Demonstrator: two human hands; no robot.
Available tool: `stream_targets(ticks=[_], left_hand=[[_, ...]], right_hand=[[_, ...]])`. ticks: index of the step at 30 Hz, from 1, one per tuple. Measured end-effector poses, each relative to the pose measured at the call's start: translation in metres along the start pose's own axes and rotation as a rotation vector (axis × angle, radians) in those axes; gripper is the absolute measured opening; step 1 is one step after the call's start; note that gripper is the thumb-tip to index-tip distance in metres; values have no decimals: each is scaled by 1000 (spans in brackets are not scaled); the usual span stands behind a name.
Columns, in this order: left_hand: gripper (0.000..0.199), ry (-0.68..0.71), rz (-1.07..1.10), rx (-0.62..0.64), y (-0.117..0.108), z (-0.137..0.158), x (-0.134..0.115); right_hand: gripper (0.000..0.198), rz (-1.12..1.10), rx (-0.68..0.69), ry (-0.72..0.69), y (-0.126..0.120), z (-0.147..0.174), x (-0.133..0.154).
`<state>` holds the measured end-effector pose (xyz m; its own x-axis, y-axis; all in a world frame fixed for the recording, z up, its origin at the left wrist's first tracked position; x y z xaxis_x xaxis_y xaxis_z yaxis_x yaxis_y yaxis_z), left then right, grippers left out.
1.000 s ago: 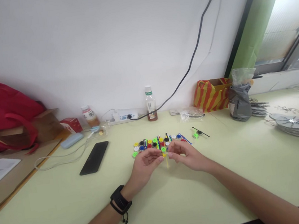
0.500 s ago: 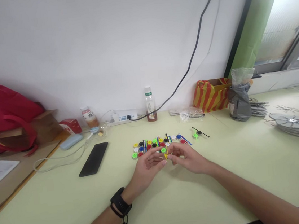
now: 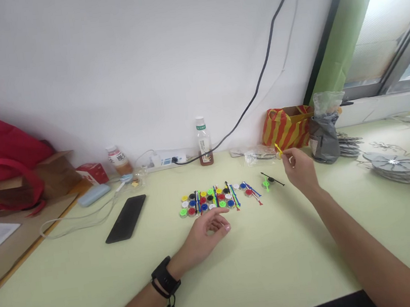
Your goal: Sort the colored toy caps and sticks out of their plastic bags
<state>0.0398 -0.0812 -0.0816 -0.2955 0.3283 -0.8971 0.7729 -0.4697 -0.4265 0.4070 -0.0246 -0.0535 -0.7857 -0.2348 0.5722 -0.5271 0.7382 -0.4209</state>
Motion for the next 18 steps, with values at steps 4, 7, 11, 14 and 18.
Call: stream_targets(ticks=[4,7,11,14,18], left_hand=[[37,-5,-3,13,0,-1,-1],[36,-8,-3,19,1,-1,1],[32,-16,-25,10,1,0,5],[23,-20,-75,22,1,0,5],[20,-13,-106,36,0,-1,0]], right_hand=[[14,165,277,174,11,5,-37],[15,174,495,223,23,15,-50],[15,178,544,246,27,18,-55],[14,191,551,264,28,15,-57],[14,202,541,287,30,15,-55]])
Point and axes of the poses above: each hand's wrist, its own z-axis away from the middle knuckle, its own y-axis out of the palm, x = y × z, the point moved 4 cm from there along -z, towards the middle knuckle, and after that the axes turned 7 degrees about -z, right-handed, at the moved point
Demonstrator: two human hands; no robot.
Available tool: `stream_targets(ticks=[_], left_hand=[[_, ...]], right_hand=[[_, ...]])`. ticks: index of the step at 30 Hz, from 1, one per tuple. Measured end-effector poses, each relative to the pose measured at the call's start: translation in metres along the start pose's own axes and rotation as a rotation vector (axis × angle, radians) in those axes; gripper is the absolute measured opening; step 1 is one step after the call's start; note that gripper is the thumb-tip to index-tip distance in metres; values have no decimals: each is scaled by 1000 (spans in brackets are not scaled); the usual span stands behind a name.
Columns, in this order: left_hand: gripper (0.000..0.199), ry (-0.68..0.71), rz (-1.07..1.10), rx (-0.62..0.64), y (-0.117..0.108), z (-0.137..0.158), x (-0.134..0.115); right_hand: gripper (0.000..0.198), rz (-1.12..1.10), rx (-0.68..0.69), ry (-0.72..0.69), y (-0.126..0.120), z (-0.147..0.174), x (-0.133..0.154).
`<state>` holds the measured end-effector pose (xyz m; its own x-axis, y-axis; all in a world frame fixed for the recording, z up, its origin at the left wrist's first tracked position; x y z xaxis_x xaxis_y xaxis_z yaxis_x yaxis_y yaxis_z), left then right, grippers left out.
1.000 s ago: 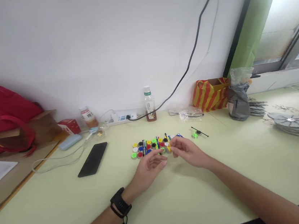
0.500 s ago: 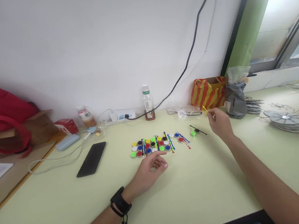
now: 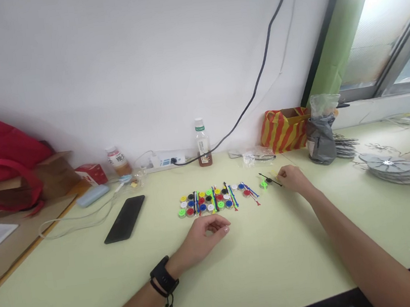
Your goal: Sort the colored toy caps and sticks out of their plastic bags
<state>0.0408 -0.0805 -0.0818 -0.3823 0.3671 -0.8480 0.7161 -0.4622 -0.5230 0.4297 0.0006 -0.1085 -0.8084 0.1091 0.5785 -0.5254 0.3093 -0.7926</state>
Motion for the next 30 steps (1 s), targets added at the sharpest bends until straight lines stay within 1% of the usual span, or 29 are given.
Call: stream_targets(ticks=[6,9,12,14,15,17,20,22,25,28,30], left_hand=[[20,-1,-13,6,0,0,-2],[19,4,-15,10,1,1,-1],[18,10,-23,8,1,1,-1],[18,11,-26,11,1,0,-2],[19,11,-27,13,0,0,-2],[19,8,-27,17,0,-1,-3],[19,2,-30,18,0,0,-3],[19,1,-32,20,0,1,-3],[19,2,-36,23,0,1,-4],[20,3,-41,29,0,0,-5],[20,1,-44,29,0,-1,-5]], right_hand=[[13,-52,39,-42,8,5,12],[12,-59,31,-51,5,7,16],[16,-54,-48,-70,-4,9,23],[17,-62,-92,-159,-8,13,35],[17,-72,-84,-224,-7,16,44],[17,-94,-1,-355,1,24,63],[18,-68,118,-474,20,39,85],[19,-25,144,-497,30,46,93],[22,8,155,-485,38,51,95],[26,7,157,-483,39,51,95],[26,9,133,-480,37,50,95]])
Point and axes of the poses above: each hand's wrist, its own z-axis away from the middle knuckle, its own y-axis out of the palm, x = y × z, the point moved 4 cm from there along -z, towards the middle knuckle, and after that the axes turned 7 degrees about -z, right-handed, at the moved point
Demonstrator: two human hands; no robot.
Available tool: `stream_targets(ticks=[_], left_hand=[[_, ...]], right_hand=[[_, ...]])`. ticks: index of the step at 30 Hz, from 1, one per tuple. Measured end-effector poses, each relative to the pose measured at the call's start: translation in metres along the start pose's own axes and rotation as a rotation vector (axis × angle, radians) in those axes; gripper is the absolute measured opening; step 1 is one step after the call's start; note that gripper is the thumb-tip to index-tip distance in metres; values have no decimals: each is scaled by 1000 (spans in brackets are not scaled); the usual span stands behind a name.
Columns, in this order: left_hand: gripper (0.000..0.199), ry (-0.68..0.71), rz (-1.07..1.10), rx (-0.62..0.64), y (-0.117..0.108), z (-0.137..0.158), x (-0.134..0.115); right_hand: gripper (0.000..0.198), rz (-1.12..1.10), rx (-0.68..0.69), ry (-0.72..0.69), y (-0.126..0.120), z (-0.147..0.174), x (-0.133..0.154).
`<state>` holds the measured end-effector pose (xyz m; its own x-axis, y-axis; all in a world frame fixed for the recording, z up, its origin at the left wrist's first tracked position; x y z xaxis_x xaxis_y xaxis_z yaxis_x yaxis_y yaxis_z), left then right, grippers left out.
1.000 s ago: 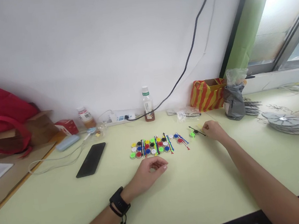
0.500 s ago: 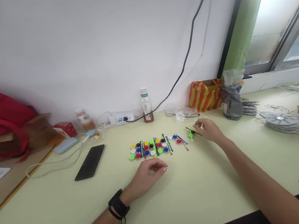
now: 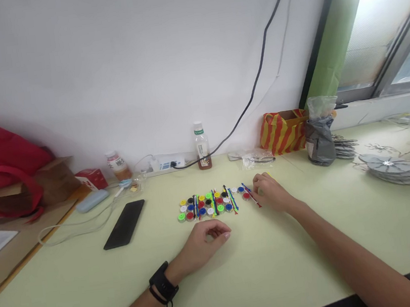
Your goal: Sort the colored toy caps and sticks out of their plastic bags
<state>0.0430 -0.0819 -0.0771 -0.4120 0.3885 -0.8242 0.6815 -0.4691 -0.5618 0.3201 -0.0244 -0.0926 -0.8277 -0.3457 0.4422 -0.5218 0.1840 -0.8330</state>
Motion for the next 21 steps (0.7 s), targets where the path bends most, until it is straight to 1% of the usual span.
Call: stream_targets(ticks=[3,5,8,12,17,21], left_hand=[[21,1,1,-4,0,0,0],[21,4,4,-2,0,1,-1],[21,3,5,-2,0,2,-1],[20,4,-1,-5,0,2,-1],[19,9,-4,-7,0,2,-1],[19,7,-5,-7,0,2,-1]], right_hand=[[23,42,-65,24,-5,-1,0],[18,65,-77,37,-7,-1,0],[10,8,-20,9,-8,0,1],[10,-74,72,-69,-7,0,4],[14,-47,83,-63,-3,0,3],[12,-28,86,-74,-2,-1,4]])
Point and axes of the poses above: each hand's wrist, its own z-axis away from the middle knuckle, its own y-axis out of the palm, x = y × z, the point moved 4 cm from there along -z, towards the middle knuckle, and after that the axes turned 7 degrees about -z, right-handed, at the moved point
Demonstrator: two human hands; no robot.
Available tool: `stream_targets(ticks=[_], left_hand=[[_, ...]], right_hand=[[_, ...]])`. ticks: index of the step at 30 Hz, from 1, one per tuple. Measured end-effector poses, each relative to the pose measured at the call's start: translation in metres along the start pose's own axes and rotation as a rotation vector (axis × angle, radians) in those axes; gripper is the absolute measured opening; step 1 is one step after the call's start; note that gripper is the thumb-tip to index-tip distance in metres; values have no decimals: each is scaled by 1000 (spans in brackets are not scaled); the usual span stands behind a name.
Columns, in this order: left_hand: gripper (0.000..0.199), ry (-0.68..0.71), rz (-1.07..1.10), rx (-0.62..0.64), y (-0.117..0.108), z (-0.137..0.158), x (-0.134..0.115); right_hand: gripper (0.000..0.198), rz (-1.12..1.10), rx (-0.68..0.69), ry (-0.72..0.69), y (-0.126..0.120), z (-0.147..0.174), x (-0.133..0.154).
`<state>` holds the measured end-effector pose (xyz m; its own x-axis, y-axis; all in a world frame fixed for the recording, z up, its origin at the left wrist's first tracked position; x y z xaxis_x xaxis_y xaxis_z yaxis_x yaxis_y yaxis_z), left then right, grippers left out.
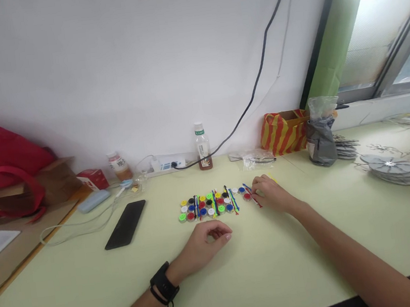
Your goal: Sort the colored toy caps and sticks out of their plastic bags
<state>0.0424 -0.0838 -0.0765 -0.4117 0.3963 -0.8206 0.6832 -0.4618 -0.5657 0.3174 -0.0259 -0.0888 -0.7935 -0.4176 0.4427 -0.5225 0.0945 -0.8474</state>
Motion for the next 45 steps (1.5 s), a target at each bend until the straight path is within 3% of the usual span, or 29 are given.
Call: stream_targets(ticks=[8,13,15,17,20,27,33,39,45], left_hand=[[20,2,3,4,0,0,2],[22,10,-2,0,0,0,2],[22,14,1,-2,0,0,3],[23,17,4,-3,0,0,3],[22,16,3,-6,0,1,2],[20,15,13,-15,0,1,2],[24,7,44,-36,1,1,5],[42,-57,314,-97,0,-1,8],[45,-71,481,-66,0,-4,4]], right_hand=[[10,1,-97,59,-12,1,4],[7,-192,-181,139,-15,1,1],[2,-275,-176,115,-14,1,5],[14,-289,-165,91,-14,1,10],[22,-244,-99,70,-11,3,18],[19,-94,28,44,1,2,21],[18,-169,1,54,-4,3,23],[16,-294,-99,-92,-5,9,70],[14,-357,-14,-329,13,22,127]])
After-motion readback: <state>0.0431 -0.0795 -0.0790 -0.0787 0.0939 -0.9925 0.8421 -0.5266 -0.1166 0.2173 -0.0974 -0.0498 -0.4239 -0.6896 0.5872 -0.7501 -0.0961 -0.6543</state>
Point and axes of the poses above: each hand's wrist, its own z-axis away from the middle knuckle, its own y-axis out of the palm, x = y × z, the point moved 4 cm from there along -z, towards the middle knuckle, and after that the axes turned 7 degrees about -z, right-handed, at the moved point
